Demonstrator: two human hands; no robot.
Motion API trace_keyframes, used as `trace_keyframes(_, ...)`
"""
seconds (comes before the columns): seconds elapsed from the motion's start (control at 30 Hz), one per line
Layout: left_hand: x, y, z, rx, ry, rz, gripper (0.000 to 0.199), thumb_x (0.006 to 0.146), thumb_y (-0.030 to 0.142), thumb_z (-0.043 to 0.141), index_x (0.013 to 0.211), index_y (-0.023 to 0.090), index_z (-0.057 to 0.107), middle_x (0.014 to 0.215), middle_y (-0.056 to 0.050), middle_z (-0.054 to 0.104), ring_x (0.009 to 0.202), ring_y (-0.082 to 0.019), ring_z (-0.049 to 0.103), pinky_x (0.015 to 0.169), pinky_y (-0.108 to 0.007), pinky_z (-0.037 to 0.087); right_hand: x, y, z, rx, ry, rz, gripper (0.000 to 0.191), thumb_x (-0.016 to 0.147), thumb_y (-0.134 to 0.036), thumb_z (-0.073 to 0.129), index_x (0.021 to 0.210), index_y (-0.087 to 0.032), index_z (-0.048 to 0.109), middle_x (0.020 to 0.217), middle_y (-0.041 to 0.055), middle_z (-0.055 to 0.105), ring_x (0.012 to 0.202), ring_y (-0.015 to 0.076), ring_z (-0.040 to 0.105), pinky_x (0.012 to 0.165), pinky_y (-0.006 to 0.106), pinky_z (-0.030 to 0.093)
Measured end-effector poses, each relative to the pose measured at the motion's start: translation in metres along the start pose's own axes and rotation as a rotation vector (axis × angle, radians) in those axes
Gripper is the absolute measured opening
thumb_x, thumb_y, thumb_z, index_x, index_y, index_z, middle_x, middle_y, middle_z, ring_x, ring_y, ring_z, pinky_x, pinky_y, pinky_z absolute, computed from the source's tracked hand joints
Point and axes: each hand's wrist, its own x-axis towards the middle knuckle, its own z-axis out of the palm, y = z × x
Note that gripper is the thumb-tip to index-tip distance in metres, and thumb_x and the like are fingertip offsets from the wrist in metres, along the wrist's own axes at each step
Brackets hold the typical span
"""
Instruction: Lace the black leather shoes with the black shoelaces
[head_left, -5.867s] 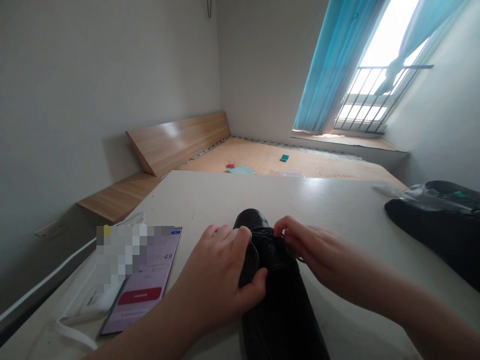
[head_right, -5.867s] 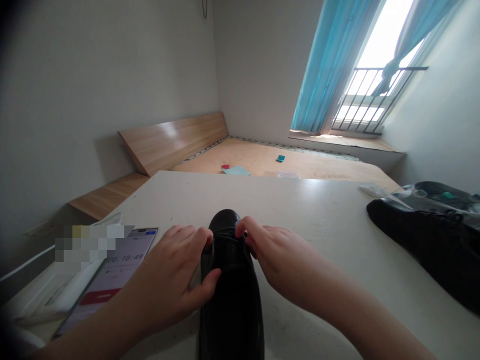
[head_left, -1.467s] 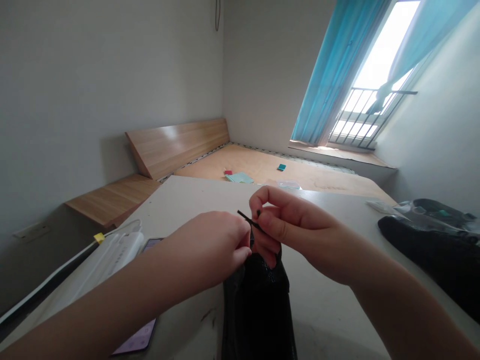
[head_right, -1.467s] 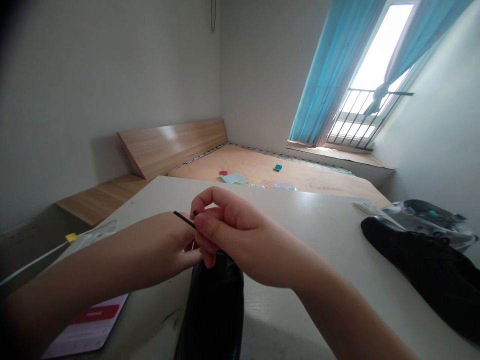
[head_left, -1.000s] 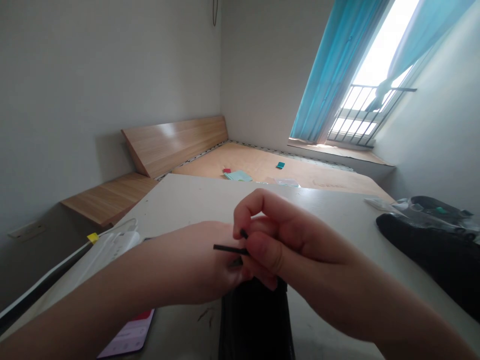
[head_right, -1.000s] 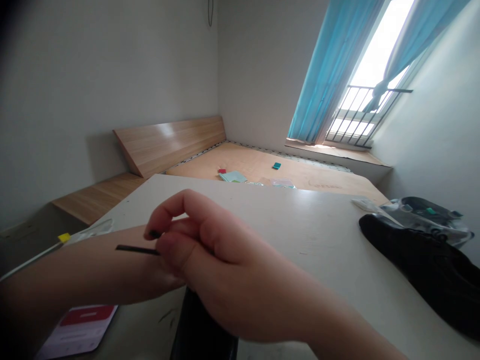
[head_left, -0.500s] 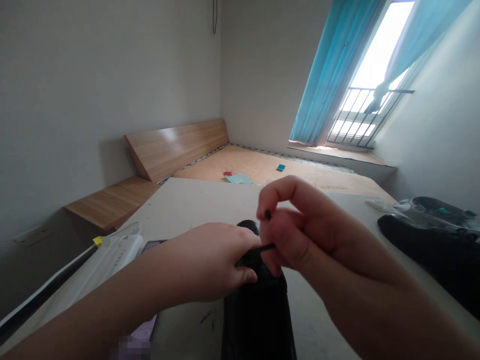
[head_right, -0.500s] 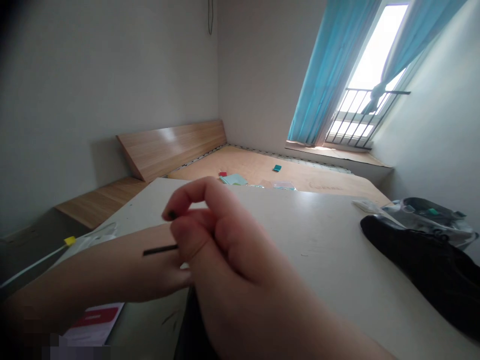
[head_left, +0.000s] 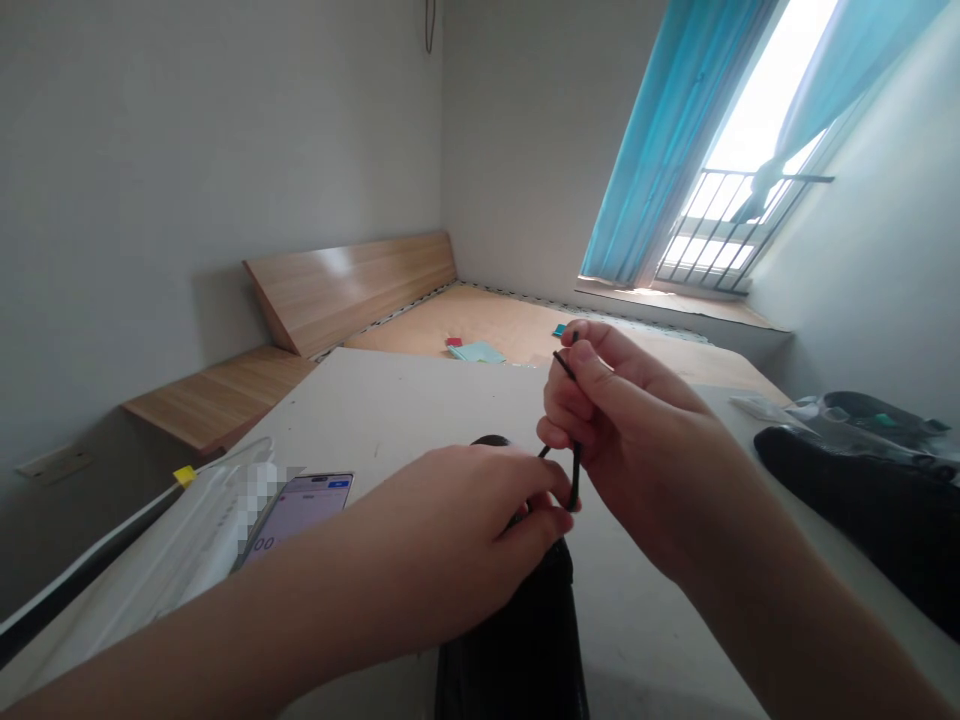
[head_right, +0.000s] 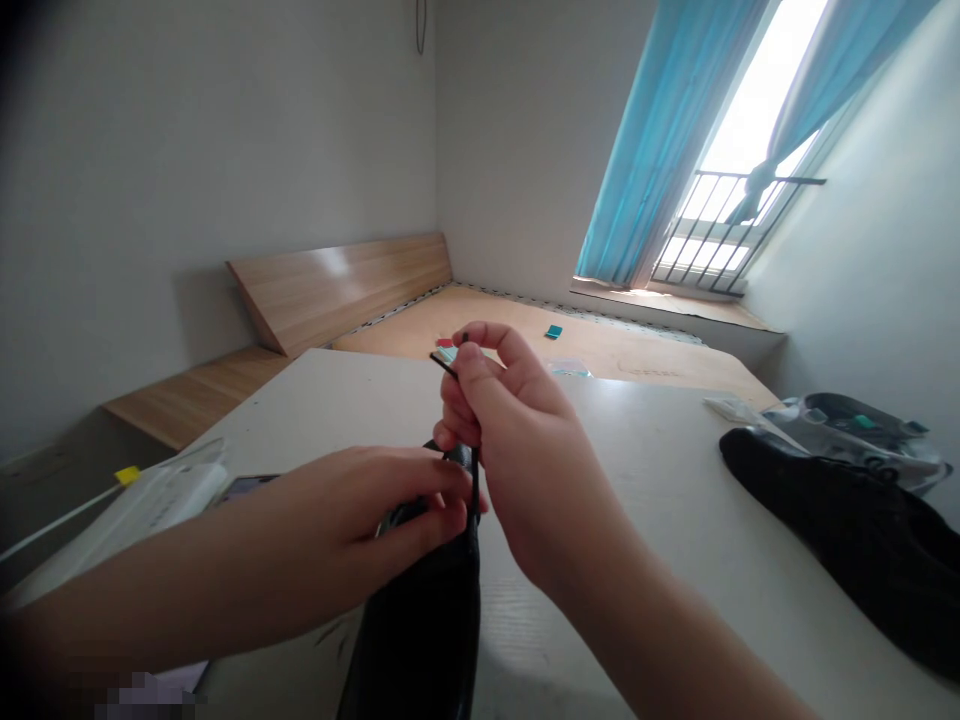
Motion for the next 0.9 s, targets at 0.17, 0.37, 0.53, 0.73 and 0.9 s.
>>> trace_keyframes(0.17, 0.004, 0.002, 0.001, -0.066, 0.111, -0.014, 0.027, 0.093, 0.037, 0.039, 0.074, 0.022, 0.051, 0.075, 0.004, 0.058, 0.067, -0.014, 0.05, 0.057, -0.028, 0.033, 0.004, 0.003, -0.002, -0.103, -0.019, -0.108, 0.01, 0.093, -0.018, 0.043, 0.086, -0.023, 0.049, 0.054, -0.007, 0.042, 0.05, 0.0068, 0.041, 0.05, 0.018, 0.041)
trace_keyframes(0.37, 0.008, -0.005, -0.008, -0.175, 0.138, -0.078, 0.03, 0.095, 0.035, 0.035, 0.071, 0.022, 0.049, 0.067, 0.006, 0.055, 0.064, -0.013, 0.049, 0.056, -0.028, 0.032, 0.026, 0.011, -0.022, -0.324, -0.004, -0.109, 0.008, 0.088, -0.019, 0.048, 0.094, -0.023, 0.046, 0.065, -0.0069, 0.052, 0.057, 0.0076, 0.05, 0.053, 0.02, 0.046)
trace_keyframes(0.53, 0.009, -0.008, -0.01, -0.275, 0.153, -0.098, 0.029, 0.094, 0.031, 0.036, 0.072, 0.022, 0.052, 0.066, 0.008, 0.058, 0.064, -0.012, 0.053, 0.058, -0.028, 0.036, 0.037, 0.006, -0.043, -0.406, -0.213, 0.143, 0.019, 0.085, -0.032, 0.056, 0.099, -0.02, 0.053, 0.069, -0.0044, 0.05, 0.062, 0.0094, 0.053, 0.057, 0.025, 0.05)
trace_keyframes(0.73, 0.009, -0.012, -0.01, -0.359, 0.146, -0.131, 0.028, 0.095, 0.034, 0.035, 0.078, 0.023, 0.055, 0.073, 0.007, 0.064, 0.07, -0.013, 0.058, 0.062, -0.027, 0.04, 0.037, -0.005, -0.062, -0.66, -0.708, 0.221, 0.031, 0.089, -0.046, 0.051, 0.093, -0.017, 0.06, 0.069, -0.0032, 0.049, 0.059, 0.0076, 0.046, 0.06, 0.024, 0.048)
trace_keyframes(0.9, 0.008, -0.01, -0.014, -0.314, 0.156, -0.15, 0.031, 0.095, 0.036, 0.033, 0.078, 0.022, 0.054, 0.074, 0.005, 0.065, 0.071, -0.015, 0.058, 0.063, -0.029, 0.04, 0.034, -0.009, -0.062, -0.884, -0.751, 0.246, 0.03, 0.089, -0.046, 0.05, 0.088, -0.017, 0.06, 0.078, 0.0002, 0.054, 0.071, 0.0115, 0.049, 0.06, 0.024, 0.044)
